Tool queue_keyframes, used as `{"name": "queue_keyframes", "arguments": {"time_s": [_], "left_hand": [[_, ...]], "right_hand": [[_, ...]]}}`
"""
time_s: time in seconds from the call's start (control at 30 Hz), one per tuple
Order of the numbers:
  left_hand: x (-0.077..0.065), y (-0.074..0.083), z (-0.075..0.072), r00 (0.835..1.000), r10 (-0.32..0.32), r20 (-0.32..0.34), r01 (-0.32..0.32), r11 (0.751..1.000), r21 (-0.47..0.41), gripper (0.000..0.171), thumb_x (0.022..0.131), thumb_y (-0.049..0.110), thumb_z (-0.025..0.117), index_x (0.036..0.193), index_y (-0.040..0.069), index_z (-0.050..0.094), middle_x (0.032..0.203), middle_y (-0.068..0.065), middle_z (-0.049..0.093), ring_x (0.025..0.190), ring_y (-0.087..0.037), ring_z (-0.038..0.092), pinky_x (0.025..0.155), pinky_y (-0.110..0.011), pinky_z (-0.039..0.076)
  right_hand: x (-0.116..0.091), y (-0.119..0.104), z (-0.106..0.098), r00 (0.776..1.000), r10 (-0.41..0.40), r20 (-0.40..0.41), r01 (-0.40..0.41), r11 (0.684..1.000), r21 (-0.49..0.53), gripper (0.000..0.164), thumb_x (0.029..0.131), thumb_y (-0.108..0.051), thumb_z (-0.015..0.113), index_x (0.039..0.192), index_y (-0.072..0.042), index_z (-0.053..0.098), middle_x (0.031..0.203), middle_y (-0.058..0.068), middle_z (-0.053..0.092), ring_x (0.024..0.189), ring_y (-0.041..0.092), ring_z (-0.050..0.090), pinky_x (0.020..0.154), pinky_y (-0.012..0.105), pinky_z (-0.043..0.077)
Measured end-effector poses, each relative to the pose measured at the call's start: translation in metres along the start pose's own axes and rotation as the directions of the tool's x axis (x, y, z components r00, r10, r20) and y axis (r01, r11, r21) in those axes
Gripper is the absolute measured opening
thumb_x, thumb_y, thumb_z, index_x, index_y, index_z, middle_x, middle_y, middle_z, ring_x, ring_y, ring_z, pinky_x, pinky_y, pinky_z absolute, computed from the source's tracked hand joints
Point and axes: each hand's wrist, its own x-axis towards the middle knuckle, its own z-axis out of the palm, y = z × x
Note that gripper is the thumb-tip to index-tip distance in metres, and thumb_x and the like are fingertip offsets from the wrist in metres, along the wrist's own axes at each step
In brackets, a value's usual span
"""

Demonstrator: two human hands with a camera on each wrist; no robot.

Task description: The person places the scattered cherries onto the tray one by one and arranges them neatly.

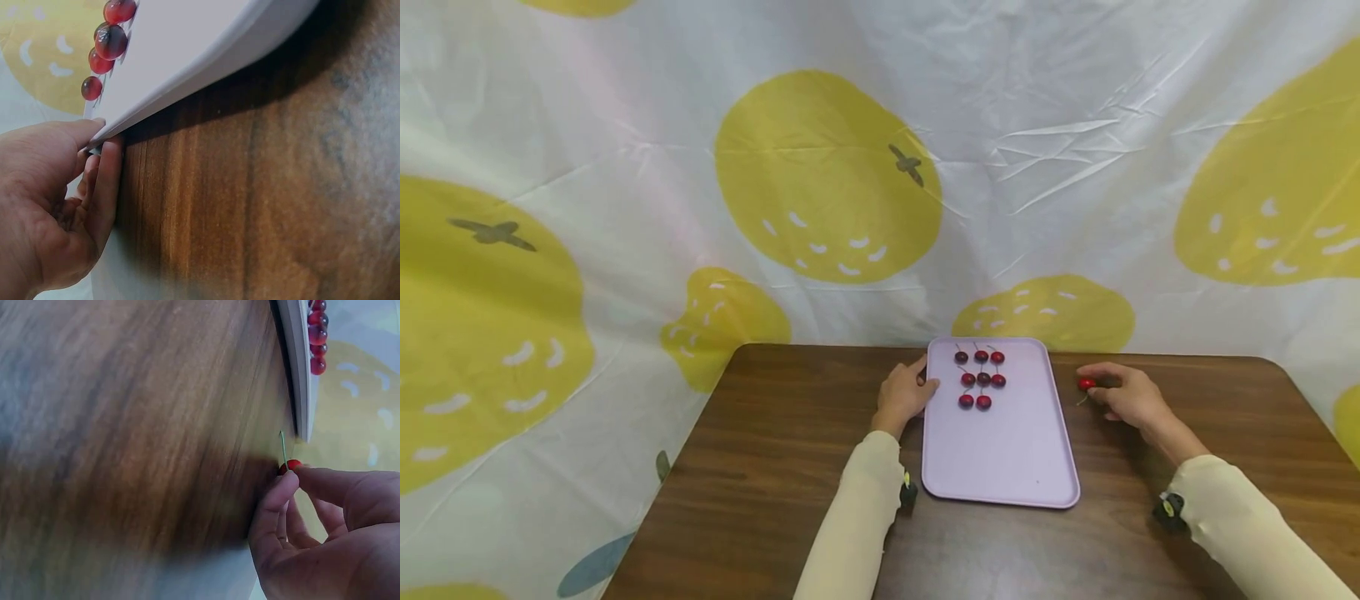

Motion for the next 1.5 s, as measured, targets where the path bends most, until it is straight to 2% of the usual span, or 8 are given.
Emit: {"name": "queue_keyframes", "arguments": {"time_s": [0.13, 0.3, 0.43, 0.67, 0.8, 1.0, 1.27, 1.5], "left_hand": [[0.000, -0.001, 0.002, 1.000, -0.006, -0.001, 0.006, 1.000, -0.005, 0.060, 0.104, 0.039, 0.065, 0.160, 0.026, 0.048, 0.116, -0.010, 0.061, 0.101, -0.024, 0.056, 0.090, -0.042, 0.049], [-0.001, -0.003, 0.005, 1.000, -0.011, 0.005, 0.011, 1.000, -0.001, 0.060, 0.104, 0.040, 0.064, 0.161, 0.029, 0.047, 0.121, -0.011, 0.061, 0.101, -0.026, 0.057, 0.094, -0.045, 0.052], [0.000, -0.005, 0.006, 1.000, -0.002, 0.008, 0.002, 1.000, -0.002, 0.060, 0.104, 0.040, 0.065, 0.160, 0.029, 0.047, 0.117, -0.010, 0.060, 0.097, -0.025, 0.056, 0.090, -0.044, 0.052], [0.003, -0.006, 0.007, 1.000, 0.000, 0.006, 0.000, 1.000, 0.009, 0.061, 0.103, 0.041, 0.065, 0.160, 0.028, 0.048, 0.110, -0.007, 0.059, 0.098, -0.022, 0.055, 0.089, -0.041, 0.050], [0.003, -0.005, 0.006, 1.000, 0.003, 0.000, -0.003, 1.000, 0.002, 0.060, 0.103, 0.040, 0.066, 0.160, 0.027, 0.049, 0.109, -0.006, 0.059, 0.098, -0.022, 0.055, 0.089, -0.040, 0.049], [0.001, -0.003, 0.003, 1.000, 0.008, -0.009, -0.008, 1.000, 0.002, 0.060, 0.103, 0.039, 0.066, 0.159, 0.026, 0.049, 0.110, -0.008, 0.060, 0.099, -0.022, 0.055, 0.089, -0.040, 0.049], [0.000, -0.002, 0.003, 1.000, -0.003, -0.005, 0.003, 1.000, -0.007, 0.060, 0.104, 0.039, 0.065, 0.160, 0.027, 0.048, 0.114, -0.009, 0.060, 0.102, -0.023, 0.056, 0.090, -0.041, 0.049], [0.001, -0.002, 0.004, 1.000, -0.004, -0.008, 0.004, 1.000, -0.004, 0.060, 0.103, 0.039, 0.065, 0.160, 0.028, 0.049, 0.114, -0.008, 0.060, 0.103, -0.023, 0.056, 0.090, -0.041, 0.049]], "right_hand": [[0.000, 0.000, 0.001, 1.000, -0.008, 0.006, 0.008, 1.000, -0.017, 0.041, 0.102, -0.008, 0.063, 0.143, -0.002, 0.062, 0.143, 0.032, 0.057, 0.086, 0.018, 0.062, 0.065, 0.030, 0.058], [-0.003, 0.003, 0.006, 0.999, -0.014, -0.041, 0.012, 0.999, -0.046, 0.036, 0.101, -0.011, 0.067, 0.136, -0.003, 0.068, 0.129, 0.026, 0.067, 0.067, 0.012, 0.059, 0.060, 0.028, 0.055], [-0.007, 0.004, 0.009, 0.995, -0.046, -0.088, 0.039, 0.996, -0.075, 0.032, 0.100, -0.013, 0.070, 0.130, -0.001, 0.070, 0.118, 0.024, 0.072, 0.064, 0.010, 0.060, 0.058, 0.028, 0.053], [-0.017, -0.002, 0.012, 0.980, -0.097, -0.173, 0.087, 0.994, -0.066, 0.029, 0.100, -0.013, 0.070, 0.125, 0.004, 0.067, 0.116, 0.028, 0.069, 0.061, 0.011, 0.063, 0.056, 0.028, 0.055], [-0.024, -0.009, 0.015, 0.963, -0.147, -0.225, 0.132, 0.988, -0.079, 0.028, 0.100, -0.011, 0.070, 0.122, 0.004, 0.066, 0.113, 0.027, 0.068, 0.061, 0.009, 0.064, 0.053, 0.028, 0.056], [-0.036, -0.025, 0.028, 0.910, -0.251, -0.328, 0.219, 0.967, -0.132, 0.023, 0.096, -0.009, 0.075, 0.115, 0.002, 0.068, 0.105, 0.023, 0.066, 0.068, -0.003, 0.058, 0.048, 0.026, 0.055], [-0.041, -0.043, 0.058, 0.854, -0.331, -0.401, 0.231, 0.932, -0.278, 0.021, 0.088, -0.009, 0.080, 0.106, -0.005, 0.071, 0.096, 0.016, 0.068, 0.078, 0.023, 0.057, 0.066, 0.034, 0.040], [-0.039, -0.056, 0.082, 0.869, -0.310, -0.386, 0.194, 0.930, -0.311, 0.024, 0.086, -0.012, 0.080, 0.107, -0.009, 0.070, 0.097, 0.017, 0.065, 0.077, 0.030, 0.062, 0.058, 0.039, 0.042]]}}
